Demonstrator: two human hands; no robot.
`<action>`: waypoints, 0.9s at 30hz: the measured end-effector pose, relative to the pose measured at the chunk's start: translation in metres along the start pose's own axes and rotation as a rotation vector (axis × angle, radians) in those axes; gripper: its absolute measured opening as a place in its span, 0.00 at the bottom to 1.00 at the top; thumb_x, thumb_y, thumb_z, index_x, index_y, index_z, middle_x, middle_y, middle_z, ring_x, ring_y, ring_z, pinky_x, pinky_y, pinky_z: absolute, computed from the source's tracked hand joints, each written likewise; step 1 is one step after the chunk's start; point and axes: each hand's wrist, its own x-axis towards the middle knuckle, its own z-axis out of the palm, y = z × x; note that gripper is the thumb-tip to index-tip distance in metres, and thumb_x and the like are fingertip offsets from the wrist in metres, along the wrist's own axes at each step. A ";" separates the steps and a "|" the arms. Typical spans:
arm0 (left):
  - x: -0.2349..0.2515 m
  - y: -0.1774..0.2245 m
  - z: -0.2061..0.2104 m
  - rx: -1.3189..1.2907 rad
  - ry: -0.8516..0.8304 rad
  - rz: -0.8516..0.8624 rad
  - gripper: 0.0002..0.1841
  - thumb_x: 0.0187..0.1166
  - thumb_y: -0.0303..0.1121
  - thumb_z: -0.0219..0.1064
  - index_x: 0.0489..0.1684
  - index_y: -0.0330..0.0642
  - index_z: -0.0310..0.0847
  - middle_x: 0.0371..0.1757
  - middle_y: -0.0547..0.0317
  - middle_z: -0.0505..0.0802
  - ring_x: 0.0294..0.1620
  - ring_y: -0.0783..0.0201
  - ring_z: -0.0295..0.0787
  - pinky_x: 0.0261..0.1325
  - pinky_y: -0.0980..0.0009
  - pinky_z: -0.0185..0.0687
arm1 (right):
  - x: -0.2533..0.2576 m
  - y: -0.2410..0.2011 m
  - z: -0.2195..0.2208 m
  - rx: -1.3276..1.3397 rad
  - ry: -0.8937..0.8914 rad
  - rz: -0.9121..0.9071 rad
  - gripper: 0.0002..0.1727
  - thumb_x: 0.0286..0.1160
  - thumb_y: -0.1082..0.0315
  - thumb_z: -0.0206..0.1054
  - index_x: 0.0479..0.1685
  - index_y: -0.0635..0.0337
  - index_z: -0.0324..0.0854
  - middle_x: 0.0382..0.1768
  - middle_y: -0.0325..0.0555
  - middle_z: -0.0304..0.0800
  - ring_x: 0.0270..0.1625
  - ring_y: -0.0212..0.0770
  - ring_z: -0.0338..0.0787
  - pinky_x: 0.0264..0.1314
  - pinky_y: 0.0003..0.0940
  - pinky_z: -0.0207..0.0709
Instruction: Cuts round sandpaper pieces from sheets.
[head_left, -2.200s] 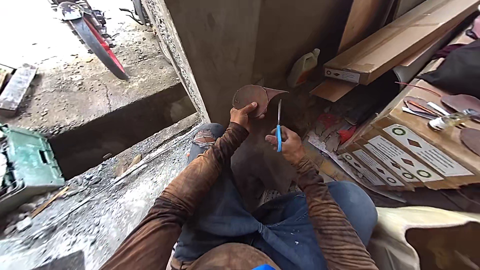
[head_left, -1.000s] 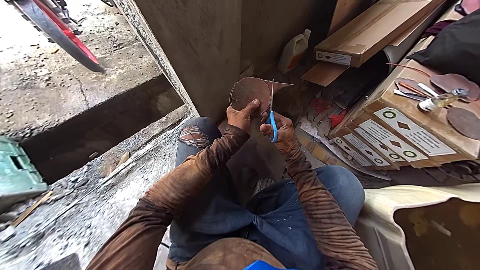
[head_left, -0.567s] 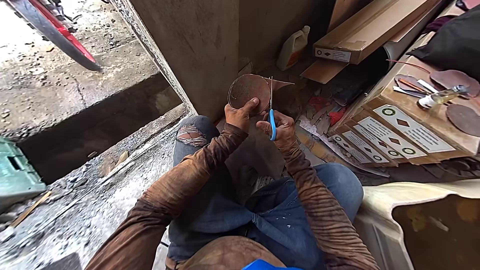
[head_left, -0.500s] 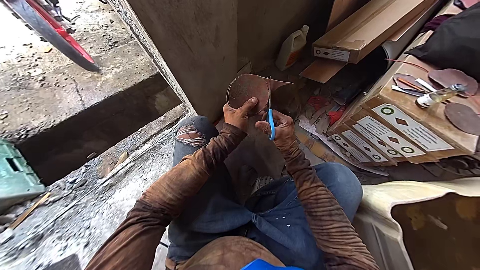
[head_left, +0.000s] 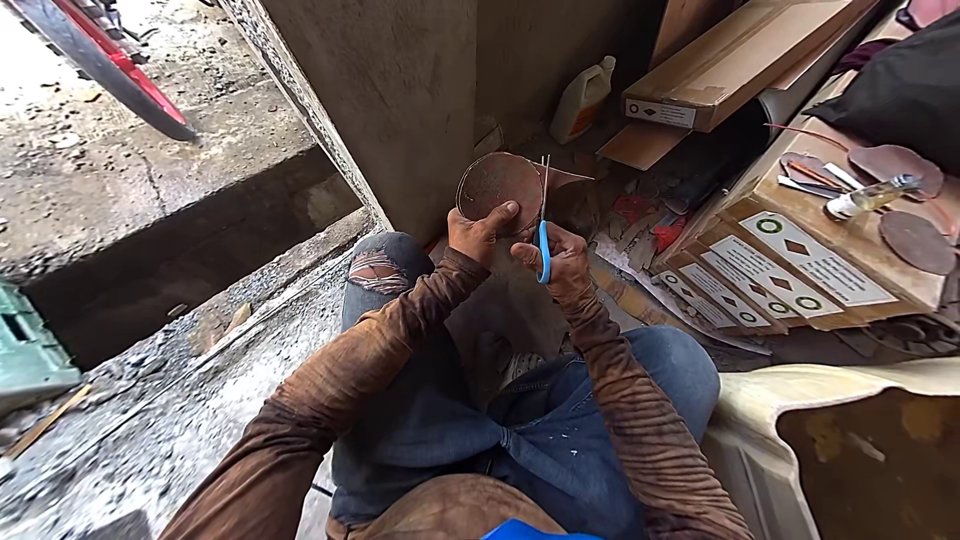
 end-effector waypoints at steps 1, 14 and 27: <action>0.001 0.001 0.000 0.005 0.005 -0.005 0.17 0.64 0.14 0.77 0.50 0.29 0.81 0.40 0.45 0.96 0.40 0.53 0.97 0.48 0.54 0.96 | 0.001 0.001 -0.002 -0.024 -0.003 -0.001 0.22 0.58 0.50 0.86 0.36 0.59 0.88 0.20 0.36 0.86 0.18 0.28 0.81 0.21 0.24 0.78; 0.005 0.008 -0.006 0.112 -0.127 -0.054 0.15 0.63 0.16 0.77 0.47 0.29 0.83 0.39 0.45 0.96 0.39 0.54 0.97 0.47 0.55 0.97 | 0.001 -0.006 -0.012 -0.056 -0.089 0.018 0.30 0.58 0.37 0.81 0.42 0.56 0.87 0.25 0.33 0.88 0.24 0.27 0.85 0.26 0.25 0.82; 0.008 0.013 -0.016 0.201 -0.257 -0.036 0.14 0.63 0.18 0.78 0.45 0.30 0.85 0.39 0.46 0.97 0.40 0.56 0.97 0.48 0.56 0.96 | 0.000 -0.004 -0.011 -0.013 -0.118 0.031 0.35 0.60 0.30 0.76 0.42 0.56 0.86 0.27 0.36 0.91 0.28 0.30 0.88 0.31 0.28 0.84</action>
